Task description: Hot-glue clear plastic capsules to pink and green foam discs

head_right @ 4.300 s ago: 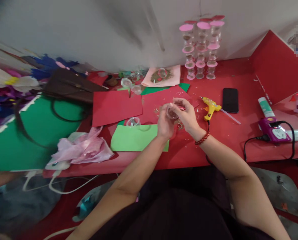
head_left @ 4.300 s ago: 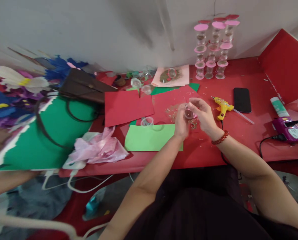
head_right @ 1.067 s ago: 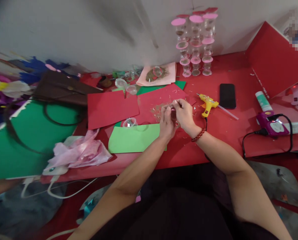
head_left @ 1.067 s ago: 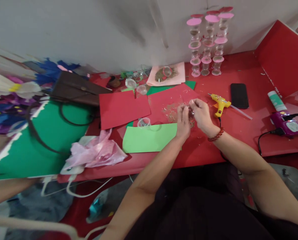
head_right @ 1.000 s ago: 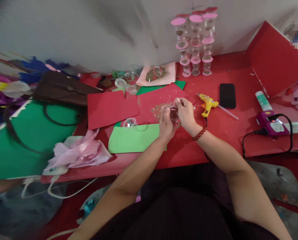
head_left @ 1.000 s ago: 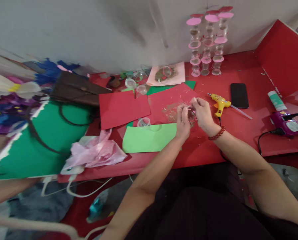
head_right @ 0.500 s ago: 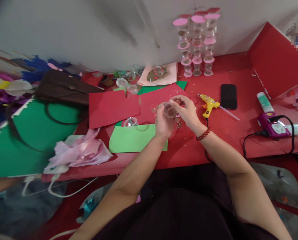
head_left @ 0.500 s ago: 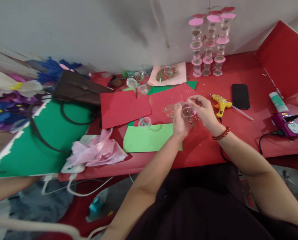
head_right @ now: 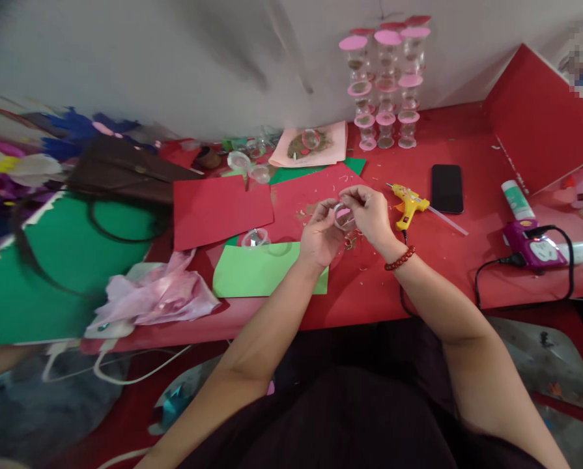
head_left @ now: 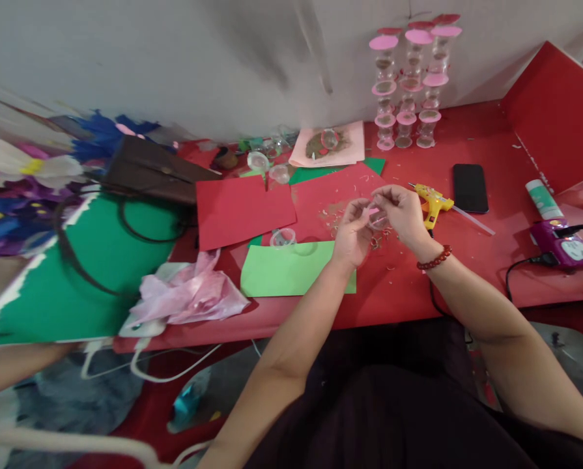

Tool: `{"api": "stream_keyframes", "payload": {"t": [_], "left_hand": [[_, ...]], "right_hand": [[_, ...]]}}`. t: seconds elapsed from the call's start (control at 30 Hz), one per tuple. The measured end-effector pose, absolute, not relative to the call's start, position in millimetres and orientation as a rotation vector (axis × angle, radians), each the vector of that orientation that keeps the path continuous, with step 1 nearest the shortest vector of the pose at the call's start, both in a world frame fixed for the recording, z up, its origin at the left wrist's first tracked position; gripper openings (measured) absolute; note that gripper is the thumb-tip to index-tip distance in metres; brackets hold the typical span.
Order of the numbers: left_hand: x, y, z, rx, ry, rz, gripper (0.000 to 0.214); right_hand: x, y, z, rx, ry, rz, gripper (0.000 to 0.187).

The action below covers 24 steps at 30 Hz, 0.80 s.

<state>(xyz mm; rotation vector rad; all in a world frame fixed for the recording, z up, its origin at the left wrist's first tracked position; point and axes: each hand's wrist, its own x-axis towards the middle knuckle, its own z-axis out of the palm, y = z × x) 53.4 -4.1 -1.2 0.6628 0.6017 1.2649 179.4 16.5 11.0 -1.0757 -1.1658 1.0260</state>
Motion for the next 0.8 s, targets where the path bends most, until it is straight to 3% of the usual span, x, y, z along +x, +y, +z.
{"api": "stream_keyframes", "payload": {"t": [0.13,0.27,0.5,0.8], "left_hand": [[48.8,-3.4,1.6,0.653,0.611,1.267,0.016],[41.6,-3.0,6.9,0.671,0.625,1.250,0.017],[34.3,-0.4,8.3,0.768,0.695,1.226,0.026],[34.8,2.0,7.6,0.808,0.704,1.258,0.015]], "right_hand": [[185.1,18.5,15.4,-1.073,-1.286,0.968,0.018],[193.1,17.1,24.4,-1.090,-1.541,0.876,0.010],[200.0,17.3,30.7,-1.073,-1.598,0.905,0.010],[189.4,6.4,34.7,-1.191,-1.674,0.592,0.020]]}}
